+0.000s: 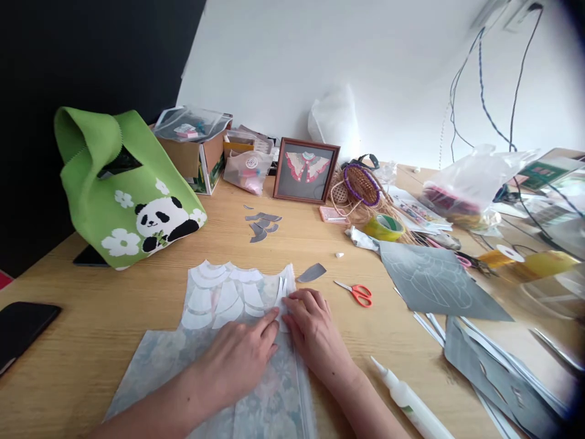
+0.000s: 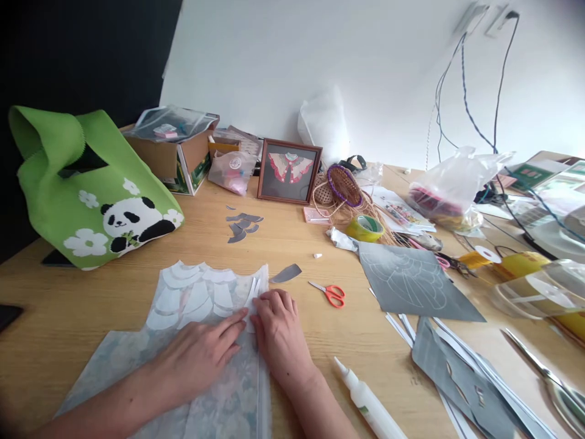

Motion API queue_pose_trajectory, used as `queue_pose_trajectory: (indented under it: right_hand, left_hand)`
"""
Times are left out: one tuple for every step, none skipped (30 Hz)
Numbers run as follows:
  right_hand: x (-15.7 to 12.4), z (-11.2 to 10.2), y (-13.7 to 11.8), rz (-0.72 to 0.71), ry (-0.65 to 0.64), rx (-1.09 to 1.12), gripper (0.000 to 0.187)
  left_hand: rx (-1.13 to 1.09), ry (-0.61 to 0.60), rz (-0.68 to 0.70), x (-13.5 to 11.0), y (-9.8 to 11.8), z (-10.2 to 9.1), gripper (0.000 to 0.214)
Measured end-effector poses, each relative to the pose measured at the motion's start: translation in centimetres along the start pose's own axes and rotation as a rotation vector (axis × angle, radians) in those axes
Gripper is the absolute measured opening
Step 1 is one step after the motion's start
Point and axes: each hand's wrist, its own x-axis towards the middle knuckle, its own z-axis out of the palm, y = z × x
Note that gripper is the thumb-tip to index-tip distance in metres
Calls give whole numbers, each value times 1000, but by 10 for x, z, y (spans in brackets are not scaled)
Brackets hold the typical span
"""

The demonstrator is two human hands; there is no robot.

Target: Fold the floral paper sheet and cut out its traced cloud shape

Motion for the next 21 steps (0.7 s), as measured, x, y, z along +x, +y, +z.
queue_pose_trajectory:
  right_hand:
    - [0,0,0,-1,2,1,24]
    - [0,0,0,0,5,2,24]
    - [0,0,0,0,5,2,24]
    - [0,0,0,1,5,3,23]
    - [0,0,0,1,5,4,23]
    - [0,0,0,2,4,4,23]
    - [0,0,0,4,2,5,23]
    - [0,-1,0,5,1,5,23]
    - [0,-1,0,7,-1,5,23]
    - [0,0,0,7,0,5,22]
    - [-1,0,0,7,1,5,22]
    - [-1,0,0,5,3,6,22]
    - [-1,-1,0,4,5,8,22]
    - [-1,-1,0,5,5,12,23]
    - [-1,-1,0,7,3,17,23]
    - [0,-1,0,10,2,22,24]
    - [0,-1,0,12,-2,27,24]
    - [0,-2,0,13,-5,30,25]
    - [0,-2,0,15,-8,31,25]
    - [0,-2,0,17,-11,32,25]
    - [0,-2,0,17,-12,32,25]
  left_hand:
    - [-12,-3,0,0,-1,0,36]
    - [-26,-11,2,-1,-3,-1,38]
    - [-43,-20,1,-1,-4,-1,42]
    - [-62,-28,0,-1,-5,-1,49]
    - [-80,-32,-1,-2,-6,-1,56]
    - [-94,-37,-4,-2,-8,-1,61]
    - [-102,-42,-3,-2,-8,-1,63]
    - [-104,-49,-2,-2,-9,-1,64]
    - [-102,-58,-1,-1,-9,-1,64]
    - [-98,-68,1,-1,-10,-1,63]
    - [-94,-76,-1,-1,-10,-1,63]
    - [-92,-80,-1,-1,-10,-2,63]
    - [-92,-78,0,-1,-10,-2,63]
    - [-93,-74,1,-1,-10,-2,62]
    - [-96,-66,6,-1,-10,-2,62]
    - [-99,-57,10,-1,-10,-2,61]
    - [-100,-47,13,-2,-10,-2,60]
    - [-99,-37,16,-2,-10,-2,60]
    - [-96,-30,19,-2,-10,-2,59]
    - [-90,-25,22,-2,-10,-1,58]
    - [-85,-23,26,-2,-10,-1,57]
